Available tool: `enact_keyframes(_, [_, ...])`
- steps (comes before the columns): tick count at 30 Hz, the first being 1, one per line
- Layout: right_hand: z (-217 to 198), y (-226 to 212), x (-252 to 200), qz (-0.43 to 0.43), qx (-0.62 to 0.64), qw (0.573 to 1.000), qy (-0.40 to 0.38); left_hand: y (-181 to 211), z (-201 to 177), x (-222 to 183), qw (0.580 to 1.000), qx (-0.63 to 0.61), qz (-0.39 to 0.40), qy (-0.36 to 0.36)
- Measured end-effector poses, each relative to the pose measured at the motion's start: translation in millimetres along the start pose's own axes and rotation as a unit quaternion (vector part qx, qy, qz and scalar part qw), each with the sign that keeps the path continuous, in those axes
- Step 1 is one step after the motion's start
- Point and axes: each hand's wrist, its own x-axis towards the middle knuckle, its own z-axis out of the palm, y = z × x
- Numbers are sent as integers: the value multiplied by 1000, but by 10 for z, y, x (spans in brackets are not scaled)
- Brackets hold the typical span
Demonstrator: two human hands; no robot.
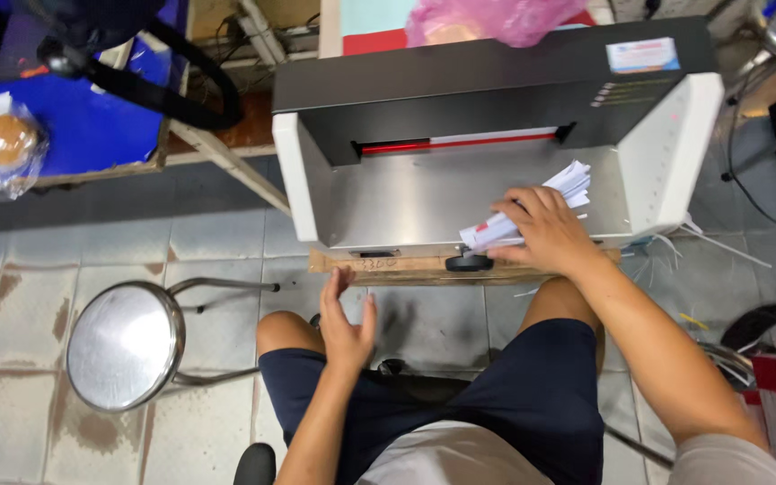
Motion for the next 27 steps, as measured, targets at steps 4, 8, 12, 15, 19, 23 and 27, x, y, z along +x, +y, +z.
enact_keyframes(4, [72,198,-349,1,-65,997,-45,-59,74,345,998,-12,54,-16])
enact_keyframes(8, [145,185,-880,-21,77,972,222,-22,221,781,997,-43,27,-66])
enact_keyframes(12, [-125,323,-1167,291,184,811,472,57,496,1092,995,-62,9,-81])
enact_keyframes(15, [-393,837,-1319,360,152,682,618,30,757,1188,994,42,58,-82])
enact_keyframes(19, [-485,1945,-1267,493,16,755,432,-9,957,1318,980,156,104,-65])
enact_keyframes(23, [-405,2353,-1218,556,45,770,310,41,1216,1561,987,116,59,-98])
enact_keyframes(27, [-548,1990,-1096,347,126,765,528,30,1533,1927,974,207,9,-97])
